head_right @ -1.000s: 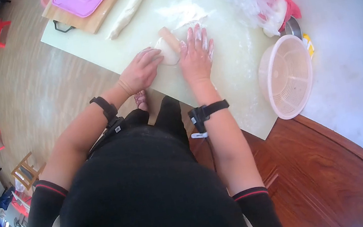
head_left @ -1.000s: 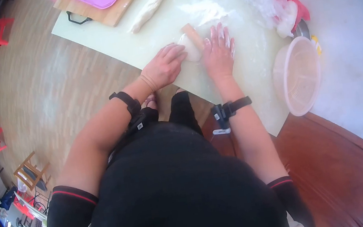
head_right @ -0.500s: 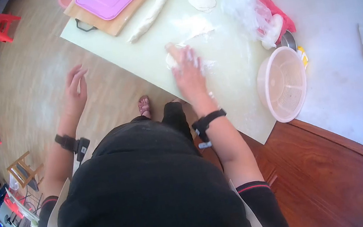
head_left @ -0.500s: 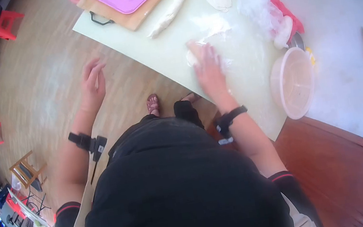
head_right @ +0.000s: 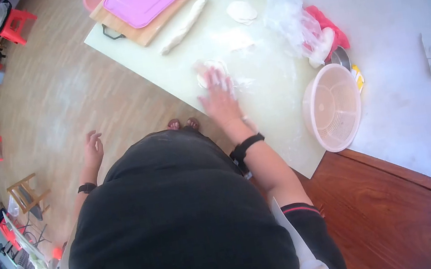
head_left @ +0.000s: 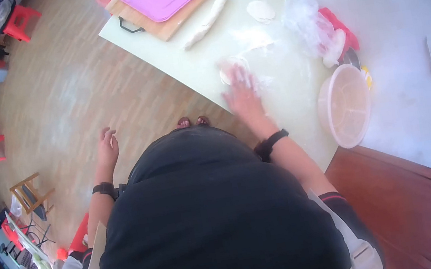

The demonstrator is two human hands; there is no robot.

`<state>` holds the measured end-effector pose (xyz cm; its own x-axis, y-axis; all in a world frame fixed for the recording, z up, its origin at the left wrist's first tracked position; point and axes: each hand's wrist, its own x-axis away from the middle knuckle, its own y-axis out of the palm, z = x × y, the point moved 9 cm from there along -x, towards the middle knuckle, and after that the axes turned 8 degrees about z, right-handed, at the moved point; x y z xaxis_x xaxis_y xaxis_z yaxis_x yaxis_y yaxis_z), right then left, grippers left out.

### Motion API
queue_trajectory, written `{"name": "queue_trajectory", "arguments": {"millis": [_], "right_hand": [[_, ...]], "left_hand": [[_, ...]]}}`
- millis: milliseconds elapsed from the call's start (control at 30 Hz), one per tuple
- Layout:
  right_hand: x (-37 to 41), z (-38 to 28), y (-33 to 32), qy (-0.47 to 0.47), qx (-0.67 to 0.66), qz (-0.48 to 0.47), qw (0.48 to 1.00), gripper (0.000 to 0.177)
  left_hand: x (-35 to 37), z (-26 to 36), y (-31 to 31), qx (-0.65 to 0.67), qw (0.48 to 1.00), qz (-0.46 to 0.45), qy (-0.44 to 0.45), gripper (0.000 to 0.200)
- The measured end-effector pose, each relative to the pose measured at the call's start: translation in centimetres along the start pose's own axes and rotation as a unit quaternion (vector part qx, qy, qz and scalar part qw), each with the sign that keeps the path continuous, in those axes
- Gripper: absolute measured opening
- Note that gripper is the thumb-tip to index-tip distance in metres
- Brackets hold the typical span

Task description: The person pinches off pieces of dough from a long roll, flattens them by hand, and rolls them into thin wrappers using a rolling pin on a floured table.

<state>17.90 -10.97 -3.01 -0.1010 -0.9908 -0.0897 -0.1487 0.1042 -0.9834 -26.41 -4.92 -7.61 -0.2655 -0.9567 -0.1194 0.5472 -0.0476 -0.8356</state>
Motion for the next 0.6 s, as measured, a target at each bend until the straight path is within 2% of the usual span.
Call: {"name": "queue_trajectory", "arguments": {"millis": [33, 67, 167, 233, 300, 333, 400, 467, 500, 533, 600], "right_hand": [[-0.7, 2.0, -0.8, 0.026, -0.008, 0.041, 0.999, 0.078], [-1.4, 3.1, -0.7, 0.029, -0.012, 0.043, 0.999, 0.078], [-1.8, 4.5, -0.9, 0.082, -0.032, 0.019, 0.996, 0.073], [0.0, 0.4, -0.9, -0.01, -0.112, 0.007, 0.994, 0.07], [-0.2, 1.0, -0.6, -0.009, -0.083, 0.018, 0.996, 0.07], [-0.3, 1.4, -0.5, -0.009, -0.048, 0.028, 0.998, 0.07], [-0.9, 3.1, -0.6, 0.007, -0.058, 0.041, 0.997, 0.065], [-1.5, 5.2, -1.1, 0.03, -0.063, 0.065, 0.995, 0.056], [-1.3, 5.3, -1.6, 0.008, -0.072, 0.136, 0.988, 0.043], [-1.4, 5.3, -2.1, 0.012, -0.075, 0.137, 0.988, 0.043], [-1.3, 6.6, -1.0, 0.124, -0.113, 0.001, 0.986, 0.036]], "left_hand": [[0.7, -1.3, 0.3, -0.006, 0.999, -0.022, -0.039, 0.018], [1.6, -2.6, 0.5, -0.011, 0.996, -0.044, -0.078, 0.018], [3.5, -4.3, 0.1, -0.05, 0.988, -0.097, -0.114, 0.019], [4.0, -4.5, -0.1, -0.054, 0.988, -0.087, -0.113, 0.017], [4.0, -4.0, -0.7, -0.061, 0.988, -0.084, -0.116, 0.016], [3.4, -2.6, -1.0, -0.052, 0.987, -0.088, -0.126, 0.016], [1.5, 0.0, -1.4, -0.05, 0.986, -0.094, -0.132, 0.016], [-1.8, 4.2, -1.7, -0.004, 0.997, -0.063, -0.055, 0.017], [-3.6, 7.0, -1.9, 0.005, 0.998, -0.056, -0.024, 0.017], [-5.3, 10.1, -2.0, 0.014, 0.999, -0.051, 0.005, 0.016], [-8.2, 15.5, -1.0, 0.058, 0.995, -0.067, 0.042, 0.017]]}}
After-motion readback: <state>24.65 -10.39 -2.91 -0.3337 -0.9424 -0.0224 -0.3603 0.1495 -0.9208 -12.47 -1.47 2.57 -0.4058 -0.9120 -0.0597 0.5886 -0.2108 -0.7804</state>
